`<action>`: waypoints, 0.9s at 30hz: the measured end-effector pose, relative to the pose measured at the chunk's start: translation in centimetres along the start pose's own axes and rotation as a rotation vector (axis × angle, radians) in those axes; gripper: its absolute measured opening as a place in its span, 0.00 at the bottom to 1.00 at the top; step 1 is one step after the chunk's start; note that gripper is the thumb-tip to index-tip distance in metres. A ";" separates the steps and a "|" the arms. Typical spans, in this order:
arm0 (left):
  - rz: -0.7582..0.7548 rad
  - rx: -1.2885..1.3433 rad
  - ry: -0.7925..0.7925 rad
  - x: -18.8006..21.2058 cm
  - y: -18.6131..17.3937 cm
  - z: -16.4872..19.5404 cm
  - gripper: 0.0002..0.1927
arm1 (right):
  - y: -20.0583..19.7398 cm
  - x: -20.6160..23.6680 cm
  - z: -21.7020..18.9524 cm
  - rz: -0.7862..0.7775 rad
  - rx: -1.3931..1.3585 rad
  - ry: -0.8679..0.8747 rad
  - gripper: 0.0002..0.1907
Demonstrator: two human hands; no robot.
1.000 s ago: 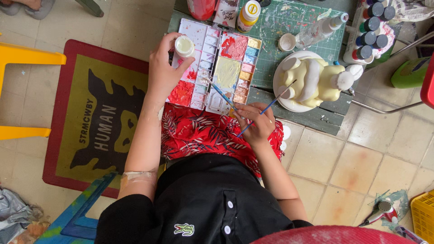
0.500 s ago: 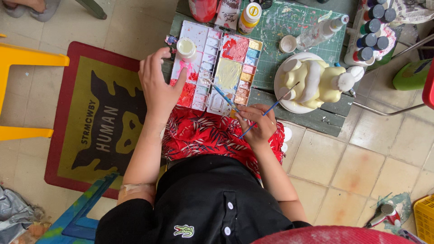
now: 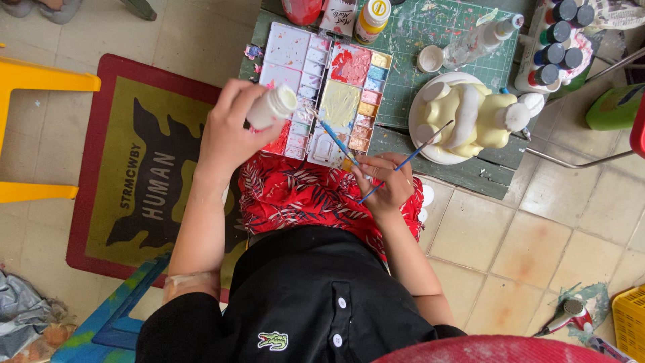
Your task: The person sits at a work table and paints a ceramic figurine. They dip a brush into a jar of red paint, mix and load the paint on a palette, and apply the paint with brush strokes, reloading the brush from the jar repeatedly.
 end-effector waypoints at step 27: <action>0.049 0.074 -0.117 3.1 3.9 4.7 0.21 | 1.0 0.2 -2.5 0.012 0.236 -0.170 0.18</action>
Point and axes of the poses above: each hand's wrist, its own x-axis away from the middle knuckle, its own y-axis out of the palm, z = x × y, the point moved 5 cm from there along -x, towards the middle knuckle, and after that the axes turned 13 degrees about -z, right-handed, at the moved point
